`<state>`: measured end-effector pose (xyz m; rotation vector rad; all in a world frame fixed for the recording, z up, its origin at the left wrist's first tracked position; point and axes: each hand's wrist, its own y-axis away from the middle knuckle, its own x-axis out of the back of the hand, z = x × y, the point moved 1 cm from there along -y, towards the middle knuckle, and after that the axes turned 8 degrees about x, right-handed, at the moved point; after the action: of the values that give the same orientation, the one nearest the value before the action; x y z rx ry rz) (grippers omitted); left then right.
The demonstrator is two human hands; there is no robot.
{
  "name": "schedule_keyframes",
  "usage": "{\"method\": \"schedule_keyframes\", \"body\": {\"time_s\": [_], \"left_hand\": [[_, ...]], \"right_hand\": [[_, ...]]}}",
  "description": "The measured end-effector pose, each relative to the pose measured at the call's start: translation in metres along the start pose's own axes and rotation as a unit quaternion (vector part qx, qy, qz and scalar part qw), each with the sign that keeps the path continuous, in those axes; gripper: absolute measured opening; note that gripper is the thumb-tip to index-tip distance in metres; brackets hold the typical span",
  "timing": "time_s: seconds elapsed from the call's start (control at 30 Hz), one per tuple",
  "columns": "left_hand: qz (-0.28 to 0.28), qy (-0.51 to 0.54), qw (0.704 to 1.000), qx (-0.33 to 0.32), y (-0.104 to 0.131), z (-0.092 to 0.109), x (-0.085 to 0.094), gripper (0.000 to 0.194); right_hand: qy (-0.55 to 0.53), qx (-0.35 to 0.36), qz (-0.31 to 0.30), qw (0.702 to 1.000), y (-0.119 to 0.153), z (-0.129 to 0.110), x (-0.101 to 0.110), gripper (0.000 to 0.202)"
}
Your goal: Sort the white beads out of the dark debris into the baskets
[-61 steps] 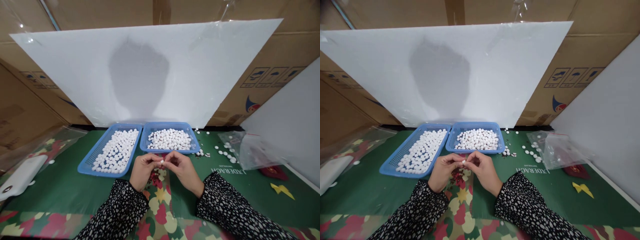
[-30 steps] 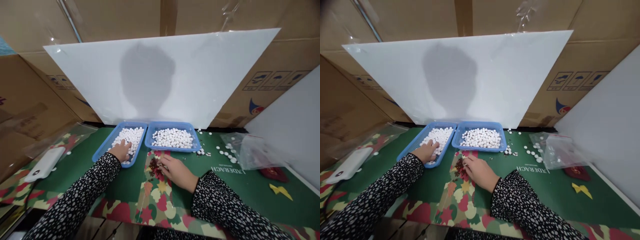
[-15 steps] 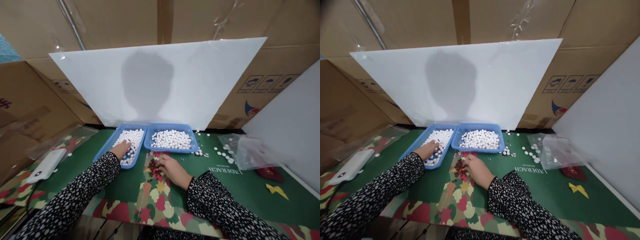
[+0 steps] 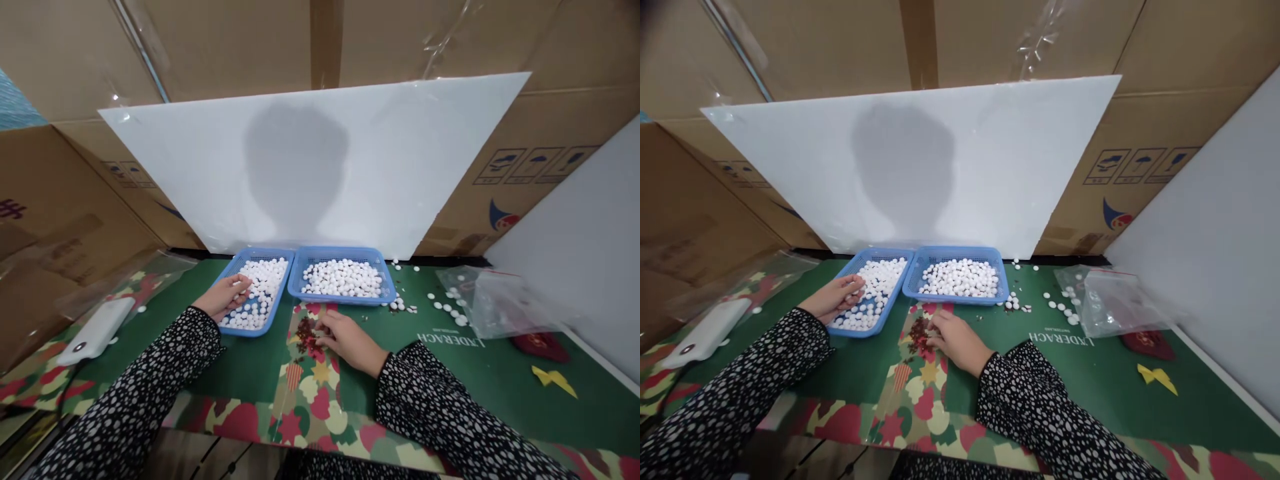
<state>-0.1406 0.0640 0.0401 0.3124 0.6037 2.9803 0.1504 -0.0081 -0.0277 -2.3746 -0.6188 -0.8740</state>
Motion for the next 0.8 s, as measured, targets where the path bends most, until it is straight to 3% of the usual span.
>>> {"method": "schedule_keyframes", "body": {"time_s": [0.1, 0.2, 0.33, 0.43, 0.5, 0.6, 0.7, 0.8], "left_hand": [[-0.019, 0.085, 0.996, 0.004, 0.006, 0.006, -0.004, 0.035], [-0.065, 0.149, 0.987, -0.004, 0.02, 0.018, -0.019, 0.025], [-0.123, 0.187, 0.974, -0.028, 0.044, 0.023, -0.063, 0.02], [-0.147, 0.183, 0.972, -0.024, 0.051, 0.008, -0.104, 0.023], [-0.162, 0.196, 0.967, -0.008, 0.05, -0.007, -0.127, 0.026], [-0.191, 0.234, 0.953, -0.009, 0.043, -0.025, -0.145, 0.025], [-0.223, 0.262, 0.939, -0.01, 0.038, -0.033, -0.148, 0.03], [-0.228, 0.279, 0.933, -0.012, 0.035, -0.035, -0.146, 0.027]], "right_hand": [[0.015, -0.008, -0.013, 1.0, -0.002, -0.001, -0.003, 0.007], [0.013, 0.0, -0.013, 1.0, -0.003, -0.004, -0.001, 0.011], [-0.035, -0.004, 0.021, 0.999, 0.001, -0.004, 0.007, 0.011], [-0.103, -0.039, 0.06, 0.992, 0.005, 0.002, 0.012, 0.012], [-0.191, -0.063, 0.086, 0.976, 0.005, 0.007, 0.016, 0.016], [-0.355, -0.093, 0.119, 0.923, 0.003, 0.011, 0.02, 0.022], [-0.444, -0.115, 0.155, 0.875, 0.001, 0.01, 0.024, 0.028], [-0.458, -0.131, 0.164, 0.864, 0.0, 0.007, 0.025, 0.025]]}}
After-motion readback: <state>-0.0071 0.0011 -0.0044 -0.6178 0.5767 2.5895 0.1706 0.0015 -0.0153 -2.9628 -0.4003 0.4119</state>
